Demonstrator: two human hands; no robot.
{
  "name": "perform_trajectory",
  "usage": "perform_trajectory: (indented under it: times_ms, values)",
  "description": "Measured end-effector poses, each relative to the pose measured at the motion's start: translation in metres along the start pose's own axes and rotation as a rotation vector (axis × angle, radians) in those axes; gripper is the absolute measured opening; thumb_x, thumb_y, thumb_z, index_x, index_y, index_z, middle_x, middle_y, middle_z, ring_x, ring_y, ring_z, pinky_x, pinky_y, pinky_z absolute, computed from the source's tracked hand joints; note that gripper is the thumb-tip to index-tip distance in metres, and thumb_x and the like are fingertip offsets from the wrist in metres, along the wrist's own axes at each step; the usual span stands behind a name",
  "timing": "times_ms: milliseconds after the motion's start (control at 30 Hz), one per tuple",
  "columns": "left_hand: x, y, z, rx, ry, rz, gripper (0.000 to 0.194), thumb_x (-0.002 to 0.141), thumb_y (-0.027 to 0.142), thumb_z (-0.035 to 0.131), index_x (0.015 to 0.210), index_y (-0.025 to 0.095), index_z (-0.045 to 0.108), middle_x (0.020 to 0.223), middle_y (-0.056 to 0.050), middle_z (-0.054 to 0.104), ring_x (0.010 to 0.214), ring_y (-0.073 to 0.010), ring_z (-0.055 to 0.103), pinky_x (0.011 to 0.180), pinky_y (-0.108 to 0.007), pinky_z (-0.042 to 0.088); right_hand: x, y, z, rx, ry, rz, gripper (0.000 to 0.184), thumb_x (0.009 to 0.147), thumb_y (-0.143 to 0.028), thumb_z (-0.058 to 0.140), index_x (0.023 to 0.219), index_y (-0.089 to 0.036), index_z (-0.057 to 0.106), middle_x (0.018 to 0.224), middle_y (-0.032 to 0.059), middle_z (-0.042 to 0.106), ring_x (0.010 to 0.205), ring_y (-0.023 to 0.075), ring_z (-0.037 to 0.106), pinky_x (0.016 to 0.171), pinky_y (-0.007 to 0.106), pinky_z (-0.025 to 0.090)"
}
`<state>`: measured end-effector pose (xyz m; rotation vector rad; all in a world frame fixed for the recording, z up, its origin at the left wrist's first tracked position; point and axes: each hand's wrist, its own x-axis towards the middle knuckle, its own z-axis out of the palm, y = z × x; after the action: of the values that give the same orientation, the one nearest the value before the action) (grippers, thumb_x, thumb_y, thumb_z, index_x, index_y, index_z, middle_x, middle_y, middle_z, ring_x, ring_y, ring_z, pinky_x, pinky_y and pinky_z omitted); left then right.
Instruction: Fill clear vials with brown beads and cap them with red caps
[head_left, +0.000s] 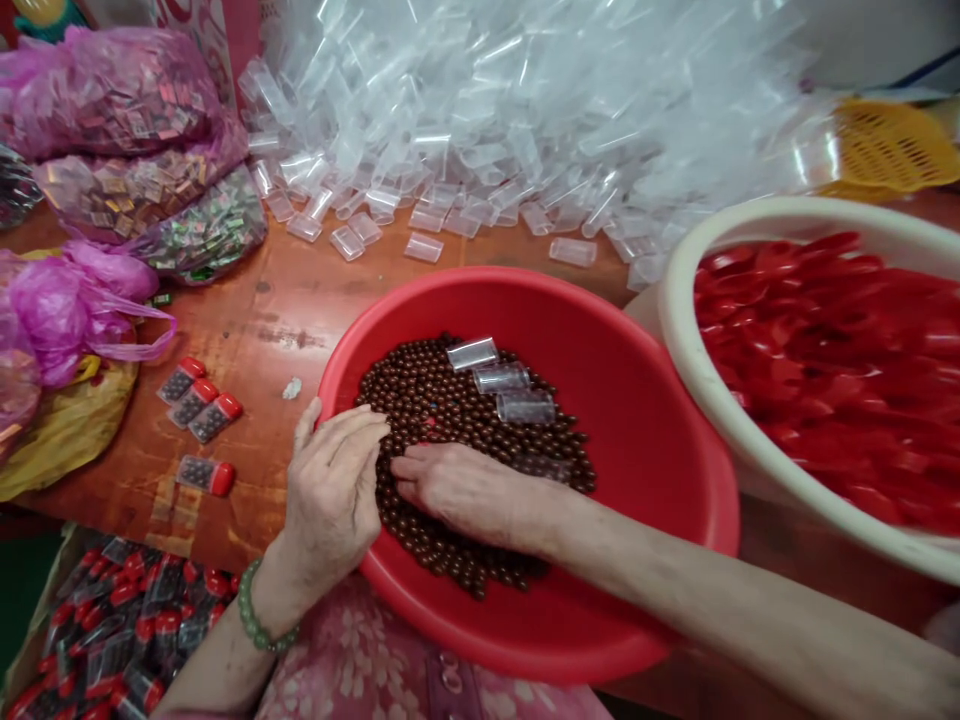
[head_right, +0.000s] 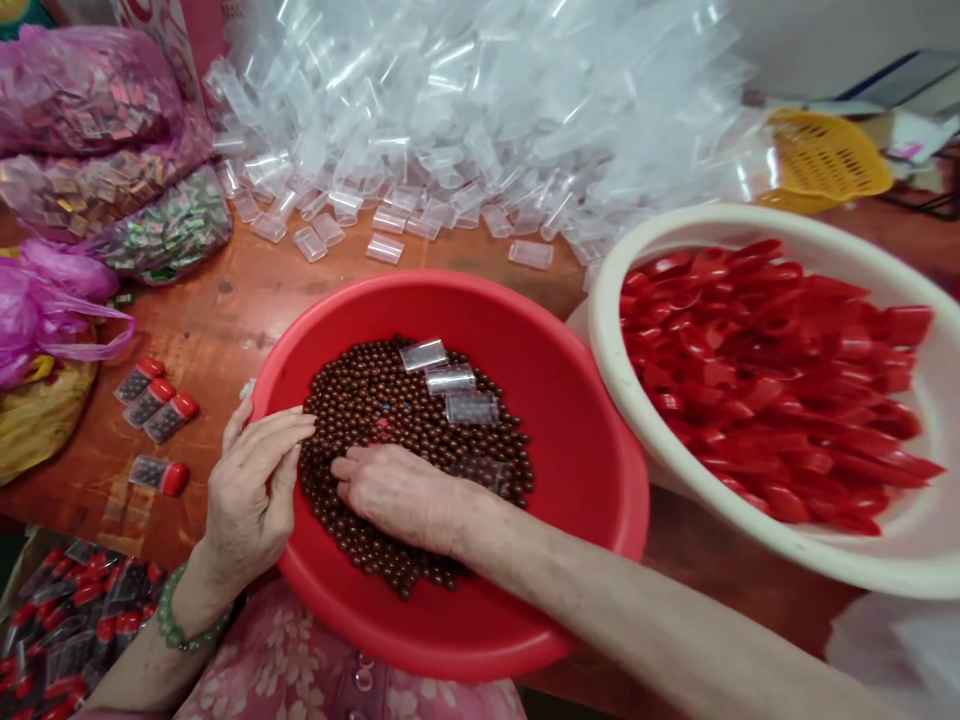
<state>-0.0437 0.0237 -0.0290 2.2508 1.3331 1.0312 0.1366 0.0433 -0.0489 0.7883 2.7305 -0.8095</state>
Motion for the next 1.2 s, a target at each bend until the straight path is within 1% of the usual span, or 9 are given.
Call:
perform_trajectory:
  times_ms: [133,333,467,567,667,833,967,1100,1200]
  values:
    - [-0.001,0.001,0.001,-0.013,-0.005,-0.013,0.025,0.089,0.007,0.044,0.105,0.016,0.062,0.107,-0.008,0.072,0.107,-0.0174,0.064,0.111,-0.045,0.032,0.001,-0.002,0.0,0.263,0.04,-0.052,0.019,0.081,-0.005,0.058,0.095,-0.013,0.068,0.096,0.0075,0.065,0.093,0.0183,0.06,0.084,0.03,0.048]
    - [-0.003,-0.001,-0.008,-0.084,-0.023,-0.013,0.026,0.091,0.009,0.043,0.109,0.016,0.06,0.109,-0.009,0.071,0.11,-0.0176,0.063,0.114,-0.048,0.029,-0.005,0.005,-0.016,0.645,0.155,-0.035,0.015,0.089,-0.019,0.059,0.101,-0.015,0.066,0.1,0.0032,0.067,0.094,0.011,0.063,0.087,0.023,0.049]
    - [-0.005,0.005,-0.024,-0.149,-0.165,-0.005,0.038,0.09,0.021,0.051,0.127,0.014,0.05,0.127,-0.015,0.062,0.124,-0.0229,0.054,0.115,-0.048,0.03,-0.017,0.0,-0.035,0.898,0.288,0.006,0.012,0.088,-0.022,0.06,0.096,-0.014,0.066,0.094,0.0032,0.068,0.089,0.0119,0.063,0.084,0.025,0.049]
    - [-0.006,0.013,-0.028,-0.103,-0.324,0.011,0.057,0.087,0.029,0.057,0.137,0.009,0.04,0.139,-0.02,0.052,0.134,-0.0275,0.045,0.113,-0.049,0.034,-0.028,-0.007,-0.045,0.775,0.407,-0.001,0.013,0.09,-0.019,0.058,0.099,-0.015,0.065,0.097,0.0046,0.068,0.092,0.0123,0.062,0.086,0.025,0.047]
    - [0.0,0.019,-0.025,-0.116,-0.387,-0.041,0.05,0.091,0.026,0.051,0.137,0.008,0.042,0.139,-0.02,0.052,0.132,-0.0275,0.046,0.111,-0.048,0.037,-0.037,-0.014,-0.05,0.674,0.552,-0.031,0.013,0.091,-0.017,0.056,0.101,-0.016,0.063,0.097,0.004,0.068,0.09,0.0108,0.062,0.084,0.023,0.047]
    - [0.021,0.029,-0.026,-0.574,-0.508,-0.192,0.036,0.095,0.022,0.046,0.129,0.019,0.056,0.127,-0.008,0.064,0.113,-0.0187,0.061,0.101,-0.032,0.046,-0.049,-0.025,-0.055,0.548,0.749,0.014,0.016,0.088,-0.015,0.058,0.104,-0.019,0.058,0.092,0.001,0.068,0.081,0.009,0.063,0.073,0.018,0.048]
    - [0.024,0.035,-0.026,-0.741,-0.507,-0.269,0.033,0.094,0.023,0.047,0.124,0.019,0.062,0.117,-0.006,0.069,0.102,-0.0183,0.065,0.093,-0.03,0.049,-0.058,-0.032,-0.061,0.488,0.761,0.029,0.012,0.088,-0.019,0.059,0.1,-0.02,0.058,0.086,0.0003,0.068,0.074,0.0097,0.063,0.066,0.018,0.049]
    - [0.019,0.036,-0.019,-0.675,-0.39,-0.3,0.029,0.093,0.026,0.049,0.116,0.017,0.065,0.109,-0.008,0.071,0.099,-0.0191,0.065,0.09,-0.03,0.05,-0.085,-0.024,-0.059,0.406,0.892,0.238,0.014,0.086,-0.032,0.06,0.097,-0.023,0.06,0.082,0.0024,0.07,0.071,0.015,0.066,0.064,0.024,0.053]
    - [0.02,0.036,-0.016,-0.711,-0.406,-0.345,0.028,0.094,0.03,0.048,0.112,0.017,0.065,0.103,-0.008,0.071,0.094,-0.0177,0.066,0.086,-0.029,0.051,-0.122,-0.002,-0.05,0.228,1.057,0.578,0.02,0.085,-0.044,0.058,0.092,-0.026,0.063,0.08,0.0043,0.071,0.07,0.0191,0.067,0.068,0.03,0.055]
